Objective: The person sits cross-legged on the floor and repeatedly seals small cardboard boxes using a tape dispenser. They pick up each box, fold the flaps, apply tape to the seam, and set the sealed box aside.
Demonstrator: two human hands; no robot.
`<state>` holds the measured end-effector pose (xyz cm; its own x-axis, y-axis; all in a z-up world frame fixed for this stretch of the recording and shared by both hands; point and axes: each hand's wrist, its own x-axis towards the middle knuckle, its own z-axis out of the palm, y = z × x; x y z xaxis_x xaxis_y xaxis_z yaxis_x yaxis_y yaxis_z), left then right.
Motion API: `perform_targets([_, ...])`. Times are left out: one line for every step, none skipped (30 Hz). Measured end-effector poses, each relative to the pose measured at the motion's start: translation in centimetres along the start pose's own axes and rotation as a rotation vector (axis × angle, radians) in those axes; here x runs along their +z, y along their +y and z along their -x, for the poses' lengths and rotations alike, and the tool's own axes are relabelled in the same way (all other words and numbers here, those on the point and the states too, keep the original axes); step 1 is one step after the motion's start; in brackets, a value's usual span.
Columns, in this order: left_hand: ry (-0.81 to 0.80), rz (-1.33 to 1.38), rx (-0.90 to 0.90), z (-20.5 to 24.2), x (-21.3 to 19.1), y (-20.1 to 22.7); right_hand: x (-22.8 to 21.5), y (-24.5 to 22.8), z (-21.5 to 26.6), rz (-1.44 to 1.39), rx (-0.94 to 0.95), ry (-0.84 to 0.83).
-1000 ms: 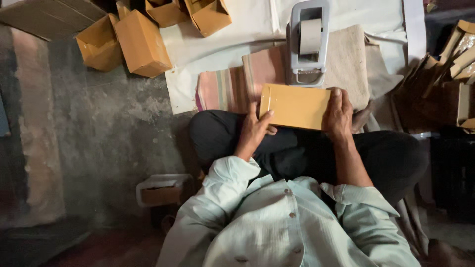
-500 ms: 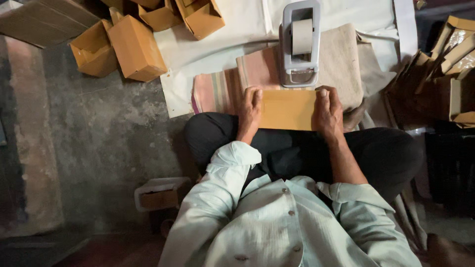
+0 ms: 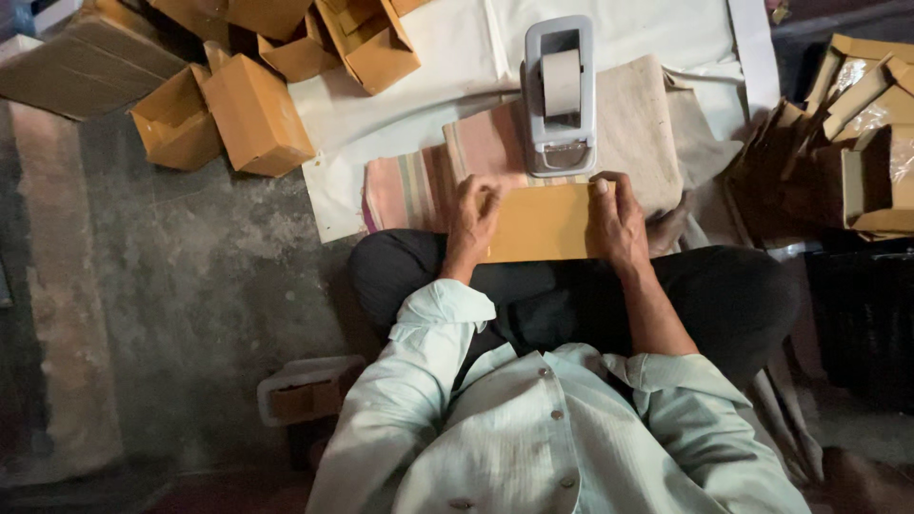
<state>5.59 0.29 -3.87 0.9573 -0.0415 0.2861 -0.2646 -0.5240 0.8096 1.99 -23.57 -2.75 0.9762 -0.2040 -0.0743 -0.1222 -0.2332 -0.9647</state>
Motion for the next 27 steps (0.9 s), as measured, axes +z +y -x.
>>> perform_targets([0.002, -0.024, 0.107, 0.0, 0.1, -0.3, 0.0, -0.3, 0.1, 0.029, -0.028, -0.008])
perform_targets([0.027, -0.035, 0.109, 0.0, 0.4, -0.6, -0.1, -0.5, 0.0, 0.029, 0.013, -0.019])
perform_targets([0.052, -0.049, 0.108, 0.1, 0.7, -0.7, -0.2, -0.9, 0.0, 0.027, 0.056, -0.034])
perform_targets([0.078, -0.063, 0.106, 0.2, 1.0, -0.9, -0.2, -1.2, -0.1, 0.026, 0.098, -0.049])
perform_targets([0.053, -0.048, 0.079, 0.2, 1.2, -1.0, -0.3, -1.4, -0.1, 0.058, 0.059, -0.038])
perform_targets([0.029, -0.032, 0.051, 0.1, 1.4, -1.0, -0.2, -1.6, -0.1, 0.089, 0.02, -0.028])
perform_targets([0.005, -0.015, 0.023, 0.1, 1.6, -0.8, -0.3, -1.8, -0.1, 0.123, -0.019, -0.019])
perform_targets([-0.031, -0.125, 0.043, 0.1, 1.6, -0.4, -0.5, -1.9, 0.0, 0.134, 0.011, -0.004])
perform_targets([-0.064, -0.234, 0.066, 0.1, 1.7, 0.1, -0.6, -1.9, 0.0, 0.143, 0.038, 0.011])
perform_targets([-0.098, -0.344, 0.089, 0.0, 1.6, 0.8, -0.5, -1.8, -0.1, 0.153, 0.065, 0.026])
perform_targets([-0.17, -0.394, 0.142, 0.0, 1.5, 1.5, -0.4, -1.7, -0.2, 0.141, 0.089, 0.039])
perform_targets([-0.241, -0.444, 0.195, 0.1, 1.4, 2.4, -0.3, -1.5, -0.3, 0.13, 0.113, 0.052])
perform_targets([-0.318, -0.49, 0.247, 0.5, 1.4, 3.3, -0.3, -1.1, -0.1, 0.12, 0.144, 0.067])
perform_targets([-0.333, -0.51, 0.276, 0.7, 1.4, 4.2, -0.3, -0.8, 0.0, 0.106, 0.137, 0.069])
perform_targets([-0.344, -0.531, 0.309, 0.7, 1.5, 5.1, -0.3, -0.6, -0.2, 0.093, 0.125, 0.073])
perform_targets([-0.356, -0.55, 0.341, 0.6, 1.6, 5.9, -0.4, -0.4, -0.3, 0.079, 0.114, 0.076])
perform_targets([-0.369, -0.552, 0.332, 0.5, 1.5, 6.5, -0.4, -0.2, -0.3, 0.082, 0.125, 0.069])
perform_targets([-0.382, -0.554, 0.324, 0.4, 1.4, 6.9, -0.5, -0.1, -0.3, 0.085, 0.136, 0.061])
perform_targets([-0.392, -0.56, 0.313, 0.3, 1.2, 7.3, -0.3, 0.0, -0.4, 0.086, 0.146, 0.049])
perform_targets([-0.403, -0.577, 0.283, 0.3, 1.3, 7.6, -0.3, 0.1, -0.4, 0.108, 0.158, 0.017])
perform_targets([-0.417, -0.591, 0.254, 0.3, 1.5, 7.9, -0.3, 0.2, -0.4, 0.131, 0.172, -0.013])
perform_targets([-0.431, -0.606, 0.225, 0.3, 1.9, 8.2, -0.3, 0.5, -0.4, 0.154, 0.187, -0.043])
perform_targets([-0.387, -0.605, 0.28, 0.3, 2.5, 8.6, -0.4, 0.8, -0.5, 0.075, 0.128, -0.06])
perform_targets([-0.343, -0.603, 0.335, 0.2, 3.3, 9.0, -0.4, 1.2, -0.6, -0.004, 0.07, -0.078])
perform_targets([-0.298, -0.599, 0.388, 0.2, 4.1, 9.4, -0.5, 1.7, -0.7, -0.08, 0.011, -0.097])
perform_targets([-0.347, -0.607, 0.385, 0.2, 4.8, 9.7, -0.7, 2.2, -0.8, -0.034, 0.033, -0.091])
perform_targets([-0.395, -0.617, 0.38, 0.2, 5.4, 10.0, -0.7, 2.8, -1.0, 0.01, 0.053, -0.089])
